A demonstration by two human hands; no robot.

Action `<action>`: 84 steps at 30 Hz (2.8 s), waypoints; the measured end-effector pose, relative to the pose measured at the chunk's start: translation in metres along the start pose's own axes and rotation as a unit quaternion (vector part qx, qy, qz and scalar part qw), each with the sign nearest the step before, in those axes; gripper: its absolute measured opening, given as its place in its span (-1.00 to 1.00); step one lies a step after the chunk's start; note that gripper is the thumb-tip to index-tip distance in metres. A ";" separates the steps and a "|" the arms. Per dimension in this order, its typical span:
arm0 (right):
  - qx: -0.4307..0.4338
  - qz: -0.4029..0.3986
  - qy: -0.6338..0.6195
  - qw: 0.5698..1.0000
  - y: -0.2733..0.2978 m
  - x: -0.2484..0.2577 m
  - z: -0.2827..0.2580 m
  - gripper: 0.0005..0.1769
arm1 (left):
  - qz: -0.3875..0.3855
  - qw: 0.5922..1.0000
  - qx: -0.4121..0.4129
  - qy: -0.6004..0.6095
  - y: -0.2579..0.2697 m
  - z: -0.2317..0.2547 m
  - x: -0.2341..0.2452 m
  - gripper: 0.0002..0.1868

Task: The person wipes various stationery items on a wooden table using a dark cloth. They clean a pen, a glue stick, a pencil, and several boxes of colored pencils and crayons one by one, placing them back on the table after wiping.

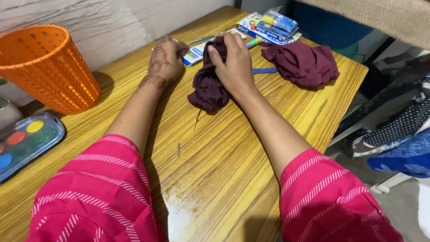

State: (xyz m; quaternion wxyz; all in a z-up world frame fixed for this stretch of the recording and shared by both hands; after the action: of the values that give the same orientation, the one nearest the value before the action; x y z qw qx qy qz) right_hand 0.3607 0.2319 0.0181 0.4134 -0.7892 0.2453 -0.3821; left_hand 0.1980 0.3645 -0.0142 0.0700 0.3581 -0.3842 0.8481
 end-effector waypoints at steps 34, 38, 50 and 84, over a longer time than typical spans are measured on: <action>-0.054 -0.029 0.020 0.998 0.001 -0.004 0.002 -0.62 | -0.013 0.995 0.069 -0.077 0.009 0.023 0.003 -0.78; -0.029 -0.026 0.019 0.999 0.001 0.000 -0.003 -0.68 | 0.045 0.996 0.079 -0.007 0.002 -0.004 0.000 -0.65; -0.016 0.061 -0.089 0.994 0.025 0.043 -0.125 -0.34 | 0.197 0.978 -0.025 -0.063 0.098 0.017 0.129 -0.83; 0.117 -0.112 -0.086 0.983 0.083 -0.051 -0.286 -0.56 | 0.404 0.781 0.084 0.469 0.237 0.009 0.290 -0.83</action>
State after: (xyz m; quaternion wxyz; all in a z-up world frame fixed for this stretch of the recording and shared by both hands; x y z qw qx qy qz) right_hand 0.0943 0.0903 0.0322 0.4769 -0.7878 0.0729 -0.3829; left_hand -0.1029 0.1479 0.0387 -0.1379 -0.2671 -0.3403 0.8910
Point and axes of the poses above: each hand's wrist, its own y-axis away from the middle knuckle, its own x-axis out of the back of the hand, z = x × y, the point moved 6 cm from there along -y, towards the middle knuckle, and after that the axes turned 1 degree about z, right-handed, at the moved point
